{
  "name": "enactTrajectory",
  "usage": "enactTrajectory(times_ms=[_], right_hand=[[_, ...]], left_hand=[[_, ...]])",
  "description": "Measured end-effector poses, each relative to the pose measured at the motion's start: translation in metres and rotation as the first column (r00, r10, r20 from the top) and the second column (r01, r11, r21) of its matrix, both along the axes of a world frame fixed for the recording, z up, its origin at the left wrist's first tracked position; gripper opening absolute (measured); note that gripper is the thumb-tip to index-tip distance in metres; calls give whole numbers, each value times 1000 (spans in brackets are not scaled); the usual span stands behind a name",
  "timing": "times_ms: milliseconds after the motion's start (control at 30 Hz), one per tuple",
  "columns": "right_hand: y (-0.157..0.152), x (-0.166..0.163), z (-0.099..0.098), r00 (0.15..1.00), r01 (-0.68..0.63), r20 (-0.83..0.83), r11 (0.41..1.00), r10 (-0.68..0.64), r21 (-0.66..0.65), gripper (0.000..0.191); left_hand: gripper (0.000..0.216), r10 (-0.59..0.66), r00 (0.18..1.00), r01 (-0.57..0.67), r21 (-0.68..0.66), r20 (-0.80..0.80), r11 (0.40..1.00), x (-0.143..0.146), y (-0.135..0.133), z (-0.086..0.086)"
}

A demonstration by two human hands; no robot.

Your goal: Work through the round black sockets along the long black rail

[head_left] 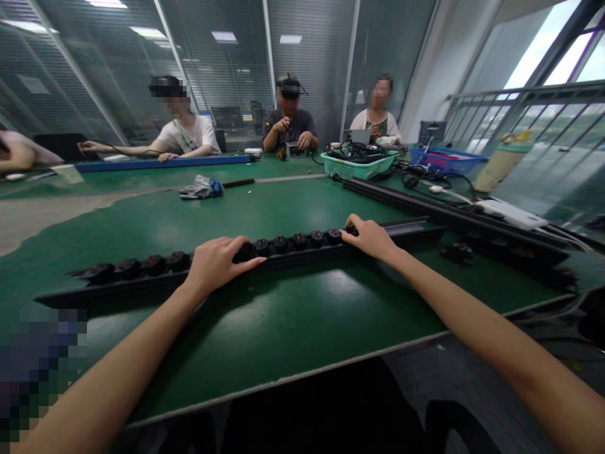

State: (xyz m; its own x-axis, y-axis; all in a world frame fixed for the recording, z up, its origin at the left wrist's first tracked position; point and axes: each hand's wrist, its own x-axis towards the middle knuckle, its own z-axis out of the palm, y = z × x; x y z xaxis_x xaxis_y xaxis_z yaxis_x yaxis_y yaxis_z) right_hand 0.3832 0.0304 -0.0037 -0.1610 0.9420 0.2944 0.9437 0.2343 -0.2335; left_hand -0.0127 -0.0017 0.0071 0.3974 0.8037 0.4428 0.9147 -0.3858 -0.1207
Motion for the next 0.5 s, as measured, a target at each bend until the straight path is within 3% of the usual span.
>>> enactTrajectory(times_ms=[267,500], right_hand=[[-2,1,-2,999,-13,-52,1000,12,-7,25],[-5,-5,-3,995,52,-84,999,-51,6,23]], left_hand=[[78,18,1000,-17,17,-26,1000,0,0,1],[79,6,1000,-6,16,-27,1000,-1,1,1]])
